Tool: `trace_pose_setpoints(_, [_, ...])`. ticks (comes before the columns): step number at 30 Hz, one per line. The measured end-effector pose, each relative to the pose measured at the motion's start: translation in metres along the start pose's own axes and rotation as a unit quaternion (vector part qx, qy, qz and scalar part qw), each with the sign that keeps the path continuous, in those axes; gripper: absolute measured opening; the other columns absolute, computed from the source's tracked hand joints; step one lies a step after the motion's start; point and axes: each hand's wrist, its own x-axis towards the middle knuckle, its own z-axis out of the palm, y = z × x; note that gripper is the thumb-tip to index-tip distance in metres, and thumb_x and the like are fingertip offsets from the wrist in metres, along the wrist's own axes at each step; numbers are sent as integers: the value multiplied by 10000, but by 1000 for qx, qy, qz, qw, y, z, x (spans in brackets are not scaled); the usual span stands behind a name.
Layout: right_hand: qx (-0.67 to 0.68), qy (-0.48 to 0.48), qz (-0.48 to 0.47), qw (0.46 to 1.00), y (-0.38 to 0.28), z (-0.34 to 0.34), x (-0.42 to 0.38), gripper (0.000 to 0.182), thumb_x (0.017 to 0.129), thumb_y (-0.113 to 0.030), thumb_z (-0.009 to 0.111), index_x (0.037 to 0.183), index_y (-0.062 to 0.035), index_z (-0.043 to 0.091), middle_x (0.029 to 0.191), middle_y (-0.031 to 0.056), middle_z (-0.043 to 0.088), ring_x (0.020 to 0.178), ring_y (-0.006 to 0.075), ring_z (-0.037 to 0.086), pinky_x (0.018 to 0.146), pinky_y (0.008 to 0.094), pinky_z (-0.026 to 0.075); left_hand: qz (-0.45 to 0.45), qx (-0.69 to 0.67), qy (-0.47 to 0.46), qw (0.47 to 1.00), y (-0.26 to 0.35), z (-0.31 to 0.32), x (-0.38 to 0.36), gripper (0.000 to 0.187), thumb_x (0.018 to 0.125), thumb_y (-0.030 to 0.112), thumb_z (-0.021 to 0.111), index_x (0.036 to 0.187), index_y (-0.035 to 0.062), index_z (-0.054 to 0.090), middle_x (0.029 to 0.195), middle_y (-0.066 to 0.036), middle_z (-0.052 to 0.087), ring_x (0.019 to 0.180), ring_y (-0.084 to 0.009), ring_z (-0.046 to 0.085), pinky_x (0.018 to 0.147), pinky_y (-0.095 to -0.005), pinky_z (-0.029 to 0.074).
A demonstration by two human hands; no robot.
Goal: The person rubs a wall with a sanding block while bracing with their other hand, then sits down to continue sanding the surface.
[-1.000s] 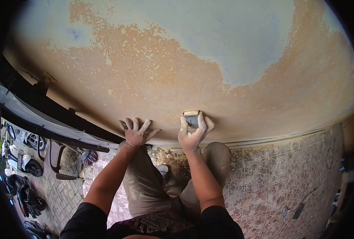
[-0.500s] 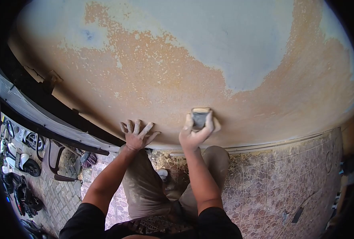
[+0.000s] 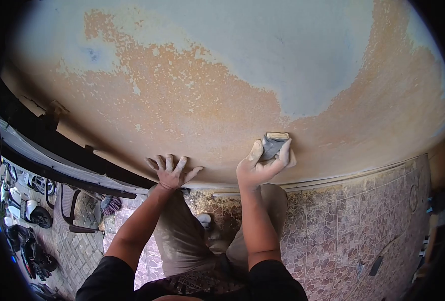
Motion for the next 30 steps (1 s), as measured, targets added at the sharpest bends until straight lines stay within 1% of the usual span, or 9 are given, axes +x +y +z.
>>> trace_pose_setpoints(5, [-89, -128, -147, 977, 48, -20, -96, 678, 900, -258, 797, 1409, 38, 461, 1235, 180, 433, 1072, 313, 484, 879, 447, 471, -1, 16, -18, 1000, 6, 4, -8, 745, 720, 695, 800, 1343, 335, 608, 1305, -89, 494, 1072, -400, 503, 1159, -753, -28])
trace_pose_setpoints(10, [-95, -188, -160, 964, 11, -10, -55, 660, 863, -263, 832, 1384, -17, 509, 1217, 171, 457, 1068, 314, 466, 885, 459, 437, 0, 13, -19, 1000, 6, 4, -8, 741, 728, 691, 793, 1344, 328, 597, 1192, -86, 523, 1056, -400, 504, 1153, -762, -23])
trace_pose_setpoints(14, [-52, -57, -71, 994, 24, -2, -77, 623, 857, -294, 833, 1355, -61, 540, 1191, 138, 476, 1054, 299, 466, 896, 476, 406, 4, 6, -18, 1000, 4, 5, -11, 710, 731, 688, 792, 1314, 322, 617, 1132, -87, 531, 1031, -402, 509, 1145, -771, -17])
trace_pose_setpoints(16, [-79, -177, -208, 959, 52, -17, -122, 621, 862, -308, 826, 1357, -57, 548, 1193, 121, 478, 1067, 295, 469, 903, 466, 402, 4, 10, -18, 1000, 6, 8, -14, 693, 732, 687, 792, 1297, 320, 630, 1135, -88, 530, 1034, -403, 510, 1144, -771, -14])
trace_pose_setpoints(19, [-114, -229, -207, 944, 30, -20, -109, 595, 870, -309, 819, 1337, -47, 561, 1197, 120, 475, 1065, 293, 475, 898, 466, 407, 9, 12, -28, 1000, 2, 3, -12, 660, 733, 691, 788, 1258, 314, 654, 1132, -89, 531, 1045, -406, 506, 1144, -770, -9])
trace_pose_setpoints(25, [27, 45, 42, 998, -9, 11, -14, 573, 899, -256, 787, 1360, -17, 545, 1191, 125, 475, 1049, 277, 489, 938, 456, 389, 5, 14, -16, 1000, 2, 7, -11, 625, 724, 699, 789, 1203, 312, 675, 1175, -84, 542, 1068, -407, 502, 1143, -756, 20])
trace_pose_setpoints(27, [-37, -66, -98, 992, 27, -12, -75, 564, 892, -279, 794, 1350, -42, 566, 1198, 103, 482, 1053, 255, 485, 932, 444, 378, 52, 15, -22, 998, -3, 8, -13, 860, 737, 673, 804, 1436, 240, 552, 1550, -240, 361, 1535, -522, 57, 1156, -757, -60])
trace_pose_setpoints(28, [-96, -174, -232, 952, 41, -19, -95, 556, 884, -303, 801, 1340, -67, 587, 1204, 82, 489, 1057, 233, 481, 926, 432, 368, 53, 14, -16, 998, -3, 7, -11, 860, 737, 673, 804, 1436, 240, 552, 1550, -240, 361, 1535, -522, 57, 1156, -757, -60])
trace_pose_setpoints(30, [-112, -201, -237, 944, 27, -23, -84, 562, 888, -284, 798, 1338, -31, 575, 1185, 93, 481, 1062, 251, 474, 933, 427, 373, 73, 24, -36, 996, -9, -4, -2, 896, 731, 653, 823, 1470, 238, 531, 1603, -227, 306, 1547, -507, 32, 1177, -727, -60])
